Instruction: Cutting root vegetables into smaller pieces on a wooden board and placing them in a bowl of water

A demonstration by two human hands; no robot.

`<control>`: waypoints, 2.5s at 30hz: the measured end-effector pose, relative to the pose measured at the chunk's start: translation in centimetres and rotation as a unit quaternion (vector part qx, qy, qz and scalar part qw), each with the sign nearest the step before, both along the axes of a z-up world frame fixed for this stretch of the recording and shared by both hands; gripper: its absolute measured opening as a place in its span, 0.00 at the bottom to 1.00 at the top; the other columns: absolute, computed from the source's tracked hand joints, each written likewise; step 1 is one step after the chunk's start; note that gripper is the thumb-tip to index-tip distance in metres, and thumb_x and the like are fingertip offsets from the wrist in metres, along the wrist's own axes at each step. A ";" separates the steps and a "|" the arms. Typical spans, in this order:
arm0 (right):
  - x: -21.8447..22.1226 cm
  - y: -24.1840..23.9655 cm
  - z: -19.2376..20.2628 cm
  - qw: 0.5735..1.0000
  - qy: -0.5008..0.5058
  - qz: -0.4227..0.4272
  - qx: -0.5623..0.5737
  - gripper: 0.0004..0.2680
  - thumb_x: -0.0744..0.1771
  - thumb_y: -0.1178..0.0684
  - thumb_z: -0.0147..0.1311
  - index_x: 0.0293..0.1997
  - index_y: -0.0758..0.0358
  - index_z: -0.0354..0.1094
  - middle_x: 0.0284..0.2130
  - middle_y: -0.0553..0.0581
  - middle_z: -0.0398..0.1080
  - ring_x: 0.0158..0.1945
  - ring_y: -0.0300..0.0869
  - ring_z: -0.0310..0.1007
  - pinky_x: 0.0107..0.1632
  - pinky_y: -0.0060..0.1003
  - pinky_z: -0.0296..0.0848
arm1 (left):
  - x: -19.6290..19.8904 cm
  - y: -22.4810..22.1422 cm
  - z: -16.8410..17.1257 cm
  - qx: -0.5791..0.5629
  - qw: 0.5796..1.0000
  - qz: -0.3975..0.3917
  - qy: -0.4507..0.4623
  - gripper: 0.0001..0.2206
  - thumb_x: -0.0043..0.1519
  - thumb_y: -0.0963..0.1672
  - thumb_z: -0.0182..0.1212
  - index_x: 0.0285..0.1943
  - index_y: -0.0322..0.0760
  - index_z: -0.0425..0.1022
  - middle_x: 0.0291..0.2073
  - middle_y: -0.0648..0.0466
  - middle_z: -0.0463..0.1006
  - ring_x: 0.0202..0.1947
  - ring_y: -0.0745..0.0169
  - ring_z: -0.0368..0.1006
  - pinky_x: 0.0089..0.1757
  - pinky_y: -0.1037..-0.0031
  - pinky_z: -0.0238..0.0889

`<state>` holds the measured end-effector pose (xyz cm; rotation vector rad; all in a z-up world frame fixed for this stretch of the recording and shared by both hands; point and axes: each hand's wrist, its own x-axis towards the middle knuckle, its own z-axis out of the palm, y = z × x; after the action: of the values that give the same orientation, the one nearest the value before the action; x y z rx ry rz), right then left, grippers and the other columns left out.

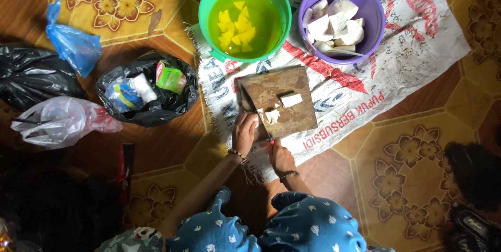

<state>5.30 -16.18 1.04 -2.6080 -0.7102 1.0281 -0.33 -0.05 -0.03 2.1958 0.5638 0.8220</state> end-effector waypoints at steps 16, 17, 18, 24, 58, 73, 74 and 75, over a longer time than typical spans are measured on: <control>-0.6 -1.7 5.9 0.999 0.022 -0.021 0.020 0.09 0.73 0.42 0.36 0.45 0.53 0.56 0.30 0.70 0.77 0.39 0.61 0.81 0.44 0.56 0.81 | 0.5 -0.1 0.9 0.004 1.000 -0.007 0.000 0.09 0.59 0.35 0.62 0.45 0.37 0.75 0.40 0.51 0.76 0.45 0.49 0.74 0.49 0.63 0.66; -0.7 -1.6 6.2 0.999 0.024 -0.016 0.014 0.09 0.72 0.41 0.35 0.45 0.53 0.56 0.30 0.70 0.77 0.39 0.62 0.81 0.45 0.58 0.80 | 0.5 0.0 0.7 0.003 1.000 -0.008 -0.004 0.09 0.59 0.35 0.61 0.46 0.38 0.75 0.40 0.51 0.76 0.45 0.48 0.74 0.49 0.63 0.67; -0.8 -1.6 6.6 1.000 0.025 -0.010 0.007 0.10 0.72 0.40 0.35 0.45 0.52 0.55 0.30 0.70 0.77 0.40 0.63 0.81 0.45 0.59 0.79 | 0.6 0.0 0.5 0.002 1.000 -0.008 -0.008 0.10 0.59 0.35 0.61 0.46 0.38 0.76 0.40 0.50 0.76 0.45 0.48 0.74 0.49 0.63 0.67; -0.6 -2.3 1.9 0.999 0.028 -0.008 -0.028 0.11 0.71 0.37 0.36 0.47 0.50 0.56 0.32 0.69 0.77 0.44 0.62 0.80 0.49 0.59 0.78 | 0.5 0.1 2.5 -0.028 0.999 -0.017 0.006 0.09 0.61 0.36 0.60 0.46 0.39 0.75 0.38 0.53 0.76 0.43 0.48 0.74 0.48 0.62 0.66; 0.3 -0.2 0.8 1.000 0.015 0.014 -0.016 0.11 0.71 0.39 0.34 0.46 0.53 0.55 0.30 0.72 0.76 0.41 0.65 0.80 0.46 0.59 0.79 | 0.5 0.0 0.9 -0.041 0.999 0.000 0.010 0.08 0.62 0.36 0.59 0.47 0.37 0.78 0.41 0.50 0.79 0.45 0.45 0.75 0.48 0.61 0.69; 0.5 -0.8 3.6 0.999 0.025 -0.018 0.020 0.09 0.73 0.44 0.36 0.49 0.56 0.58 0.33 0.73 0.76 0.39 0.63 0.81 0.44 0.56 0.81 | 0.4 0.2 -0.8 -0.044 0.999 -0.007 0.007 0.08 0.62 0.36 0.60 0.46 0.40 0.76 0.39 0.53 0.77 0.43 0.49 0.75 0.45 0.65 0.69; 0.1 -0.7 5.1 0.999 0.020 -0.015 0.021 0.09 0.73 0.45 0.36 0.48 0.55 0.58 0.32 0.72 0.76 0.38 0.63 0.81 0.43 0.55 0.82 | 0.3 0.1 -0.4 -0.029 1.000 -0.006 -0.004 0.09 0.61 0.35 0.61 0.47 0.38 0.76 0.40 0.51 0.77 0.44 0.47 0.75 0.47 0.64 0.69; -0.3 -0.6 6.6 1.000 0.014 -0.011 0.022 0.08 0.73 0.45 0.36 0.46 0.55 0.58 0.31 0.72 0.76 0.37 0.62 0.81 0.42 0.54 0.82 | 0.3 0.0 0.0 -0.014 1.000 -0.004 -0.015 0.10 0.59 0.34 0.61 0.47 0.36 0.76 0.42 0.48 0.78 0.46 0.46 0.75 0.48 0.63 0.69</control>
<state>4.98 -16.77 7.68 -2.5532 -0.6874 1.0301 -0.05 -0.04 -0.06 2.1552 0.5478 0.8368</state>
